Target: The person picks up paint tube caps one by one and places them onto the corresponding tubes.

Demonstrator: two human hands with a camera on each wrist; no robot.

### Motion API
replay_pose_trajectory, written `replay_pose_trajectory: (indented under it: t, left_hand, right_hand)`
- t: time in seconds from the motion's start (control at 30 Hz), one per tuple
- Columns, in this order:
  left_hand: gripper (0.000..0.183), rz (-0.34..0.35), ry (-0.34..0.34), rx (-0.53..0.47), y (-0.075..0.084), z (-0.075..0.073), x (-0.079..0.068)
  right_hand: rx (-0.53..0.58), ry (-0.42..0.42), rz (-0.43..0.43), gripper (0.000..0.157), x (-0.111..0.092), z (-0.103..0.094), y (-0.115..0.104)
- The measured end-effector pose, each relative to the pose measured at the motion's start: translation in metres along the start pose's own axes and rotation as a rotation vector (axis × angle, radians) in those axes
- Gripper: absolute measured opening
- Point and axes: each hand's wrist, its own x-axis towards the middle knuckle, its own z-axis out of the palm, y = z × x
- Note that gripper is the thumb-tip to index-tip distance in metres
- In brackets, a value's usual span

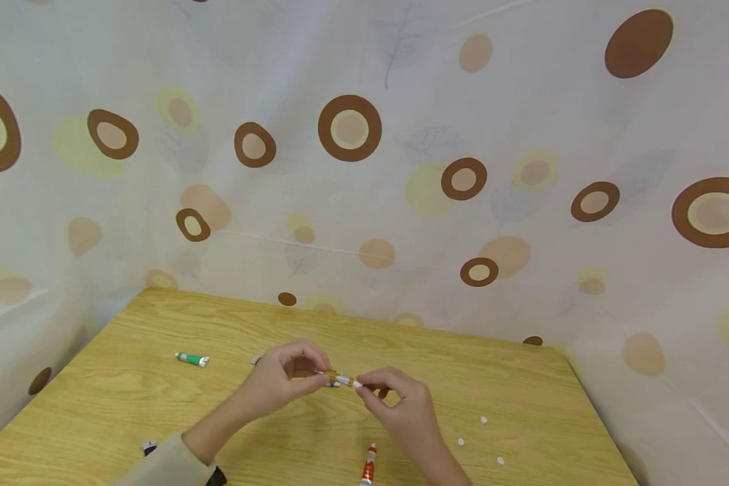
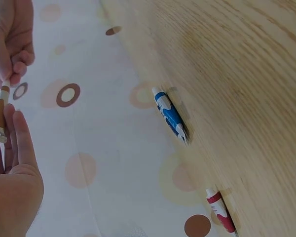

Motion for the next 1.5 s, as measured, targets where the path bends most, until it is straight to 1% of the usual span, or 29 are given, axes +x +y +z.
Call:
replay_pose_trajectory:
  t: [0.07, 0.2, 0.3, 0.43, 0.53, 0.7, 0.87, 1.0, 1.27, 1.37, 1.5]
  left_hand:
    - [0.011, -0.004, 0.001, -0.007, -0.0009, 0.0006, -0.0003]
    - [0.012, 0.014, 0.006, -0.003, -0.004, 0.0015, -0.0007]
    - [0.014, 0.031, 0.016, 0.038, -0.0054, 0.0026, -0.0005]
    - [0.014, 0.063, 0.029, 0.13, -0.0048, 0.0044, -0.0001]
    - [0.013, 0.092, 0.03, 0.18, -0.0031, 0.0053, 0.0002]
    - [0.012, 0.128, 0.029, 0.205, -0.0011, 0.0057, 0.0004]
    - [0.012, 0.144, 0.046, 0.219, -0.0013, 0.0053, 0.0007]
    - [0.012, 0.127, 0.06, 0.215, -0.002, 0.005, 0.0009]
    - [0.013, 0.089, 0.059, 0.189, -0.0043, 0.003, 0.001]
    - [0.012, 0.071, 0.059, 0.186, -0.0024, 0.003, 0.0008]
    - [0.012, 0.066, 0.055, 0.18, -0.0005, 0.003, 0.0005]
  right_hand:
    - [0.004, 0.001, 0.001, 0.02, 0.0002, 0.0007, -0.0006]
    - [0.008, 0.008, 0.011, 0.02, 0.0004, 0.0017, -0.0027]
    - [0.011, 0.018, 0.01, 0.023, 0.0004, 0.0022, -0.0041]
    - [0.016, 0.021, 0.008, 0.023, 0.0006, 0.0026, -0.0058]
    - [0.019, 0.013, 0.029, 0.02, 0.0009, 0.0022, -0.0074]
    - [0.035, -0.018, 0.065, 0.015, 0.0005, 0.0009, -0.0077]
    - [0.048, -0.033, 0.064, 0.014, 0.0003, 0.0016, -0.0051]
    - [0.038, -0.03, 0.044, 0.015, 0.0001, 0.0029, -0.0032]
    - [0.027, -0.034, -0.007, 0.024, 0.0002, 0.0026, -0.0012]
    - [0.025, -0.022, -0.049, 0.03, 0.0008, 0.0022, -0.0015]
    - [0.01, 0.015, -0.114, 0.035, 0.0017, 0.0018, -0.002]
